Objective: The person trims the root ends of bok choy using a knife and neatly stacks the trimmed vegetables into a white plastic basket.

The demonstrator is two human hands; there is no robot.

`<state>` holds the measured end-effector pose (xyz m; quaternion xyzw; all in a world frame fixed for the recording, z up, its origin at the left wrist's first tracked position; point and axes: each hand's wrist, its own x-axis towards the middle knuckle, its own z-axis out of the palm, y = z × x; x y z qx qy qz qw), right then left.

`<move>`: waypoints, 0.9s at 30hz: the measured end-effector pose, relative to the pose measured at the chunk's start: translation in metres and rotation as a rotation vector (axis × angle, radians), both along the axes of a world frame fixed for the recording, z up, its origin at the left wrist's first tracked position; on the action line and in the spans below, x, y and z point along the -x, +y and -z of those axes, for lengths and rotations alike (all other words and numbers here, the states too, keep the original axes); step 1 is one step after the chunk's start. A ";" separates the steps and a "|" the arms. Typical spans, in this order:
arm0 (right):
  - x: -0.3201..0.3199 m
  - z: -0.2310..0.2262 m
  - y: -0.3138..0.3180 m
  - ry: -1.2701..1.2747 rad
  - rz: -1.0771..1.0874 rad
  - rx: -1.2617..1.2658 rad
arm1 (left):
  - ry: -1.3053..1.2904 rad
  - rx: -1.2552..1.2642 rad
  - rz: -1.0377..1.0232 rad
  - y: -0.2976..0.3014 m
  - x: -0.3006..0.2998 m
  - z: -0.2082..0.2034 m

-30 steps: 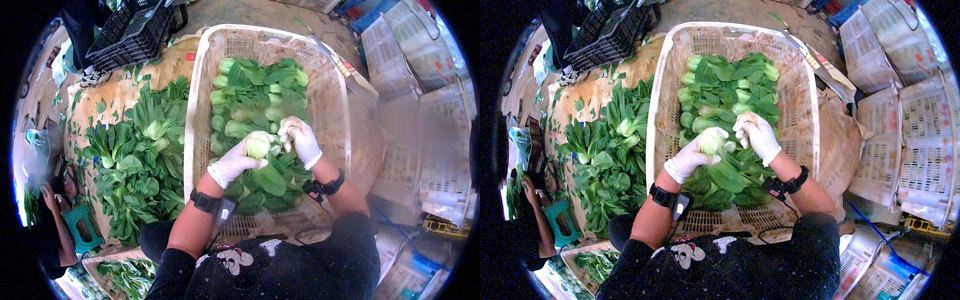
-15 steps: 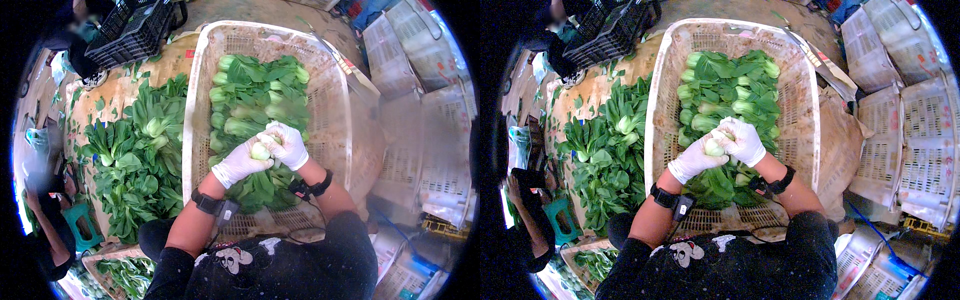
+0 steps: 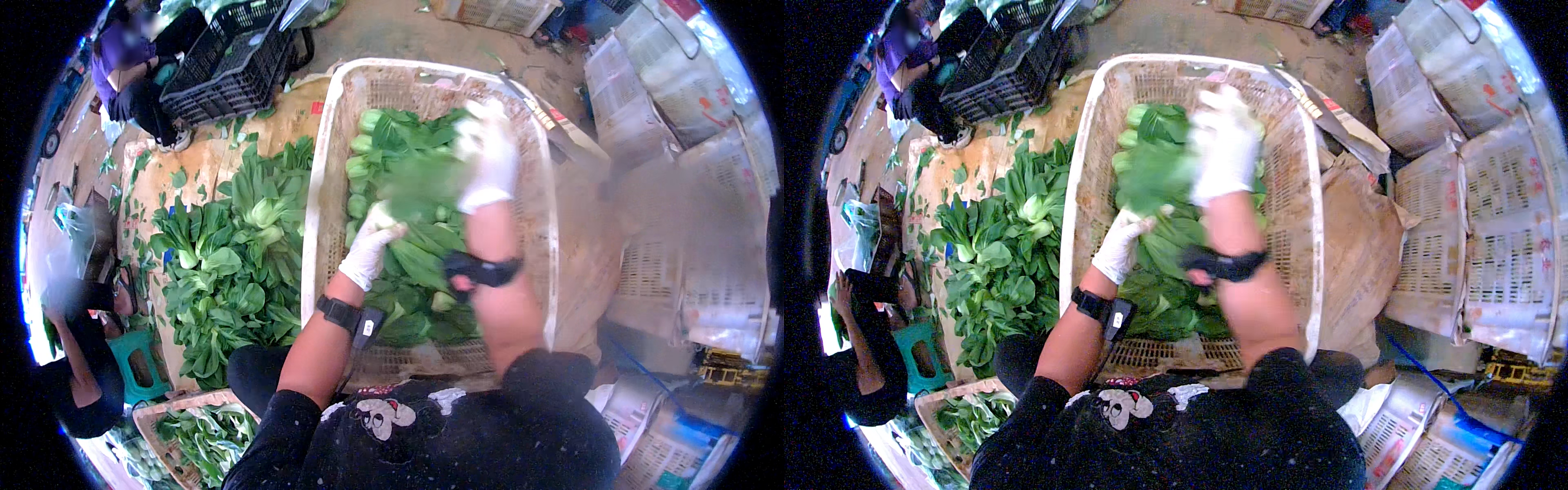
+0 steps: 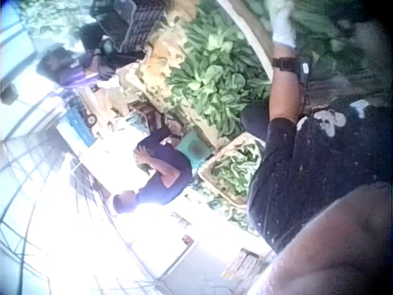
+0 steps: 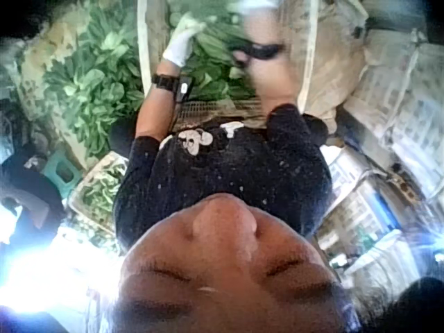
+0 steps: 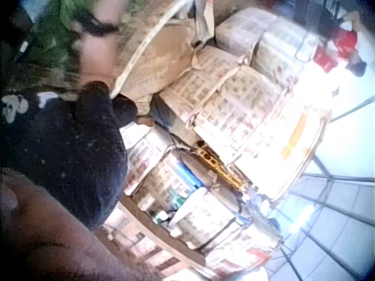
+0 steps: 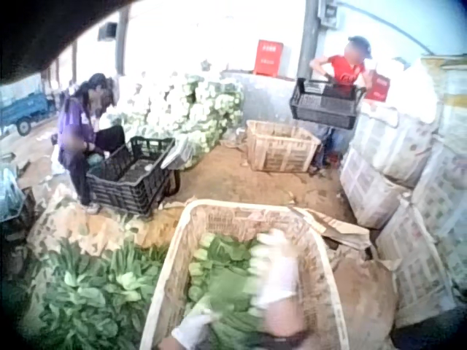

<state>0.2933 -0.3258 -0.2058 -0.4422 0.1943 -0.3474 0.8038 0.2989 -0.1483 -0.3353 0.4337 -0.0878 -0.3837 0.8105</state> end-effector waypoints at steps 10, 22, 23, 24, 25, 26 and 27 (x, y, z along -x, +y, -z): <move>0.058 -0.116 0.211 -0.313 -1.860 1.241 | -0.054 -0.097 -0.164 0.027 0.029 -0.014; -0.009 0.081 -0.276 1.395 0.001 1.489 | -0.374 -0.079 -0.201 0.023 0.025 0.001; -0.019 0.076 -0.242 1.626 0.006 1.337 | -0.417 -0.069 -0.212 0.033 0.025 0.001; -0.018 0.078 -0.224 1.233 0.155 1.481 | -0.392 -0.005 -0.242 0.031 0.026 0.005; -0.010 0.083 -0.209 0.841 0.292 1.570 | -0.404 -0.091 -0.289 0.030 0.028 0.005; -0.011 0.097 -0.177 0.738 0.322 1.541 | -0.426 -0.206 -0.347 0.037 0.028 0.003; 0.002 0.096 -0.160 0.665 0.392 1.542 | -0.447 -0.272 -0.373 0.032 0.028 -0.004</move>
